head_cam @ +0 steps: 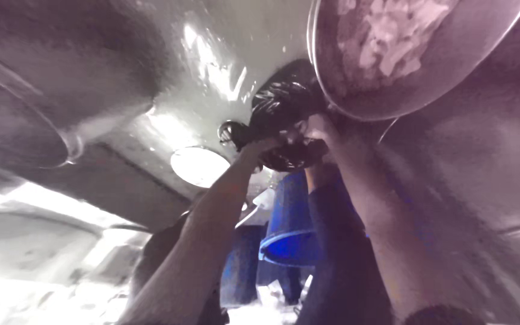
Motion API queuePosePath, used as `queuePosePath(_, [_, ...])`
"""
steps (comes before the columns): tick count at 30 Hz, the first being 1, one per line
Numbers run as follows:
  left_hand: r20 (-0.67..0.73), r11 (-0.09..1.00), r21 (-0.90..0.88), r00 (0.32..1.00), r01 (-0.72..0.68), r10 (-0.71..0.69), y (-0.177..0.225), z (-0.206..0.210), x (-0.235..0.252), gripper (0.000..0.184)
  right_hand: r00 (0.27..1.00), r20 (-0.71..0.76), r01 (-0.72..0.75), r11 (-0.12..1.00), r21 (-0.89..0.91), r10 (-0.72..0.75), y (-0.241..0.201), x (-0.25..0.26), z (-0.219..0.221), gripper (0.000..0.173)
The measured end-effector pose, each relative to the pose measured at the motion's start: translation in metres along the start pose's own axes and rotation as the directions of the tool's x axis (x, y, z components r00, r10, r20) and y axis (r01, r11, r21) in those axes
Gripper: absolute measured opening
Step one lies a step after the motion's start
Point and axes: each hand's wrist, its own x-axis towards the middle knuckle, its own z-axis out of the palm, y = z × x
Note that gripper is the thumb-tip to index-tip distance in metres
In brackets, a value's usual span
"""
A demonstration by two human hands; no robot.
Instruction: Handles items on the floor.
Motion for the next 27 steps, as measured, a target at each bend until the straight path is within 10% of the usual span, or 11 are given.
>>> queuePosePath(6, [0.126, 0.956, 0.001, 0.949, -0.293, 0.291, -0.031, 0.003, 0.071, 0.036, 0.999, -0.022, 0.045, 0.953, 0.301, -0.041, 0.013, 0.012, 0.005, 0.053])
queuePosePath(14, [0.047, 0.967, 0.239, 0.994, 0.083, -0.097, 0.024, -0.007, 0.020, 0.046, 0.996, -0.034, 0.087, 0.725, 0.683, -0.087, 0.008, -0.006, 0.028, 0.044])
queuePosePath(18, [-0.050, 0.926, 0.236, 0.949, -0.293, 0.313, 0.014, 0.000, 0.020, 0.039, 0.972, -0.184, 0.233, 0.554, 0.799, -0.145, 0.006, -0.024, 0.055, 0.061])
queuePosePath(27, [-0.154, 0.910, 0.341, 0.941, -0.237, 0.302, -0.002, 0.026, 0.003, 0.048, 0.903, -0.341, 0.428, 0.589, 0.685, -0.260, -0.015, -0.050, 0.068, 0.058])
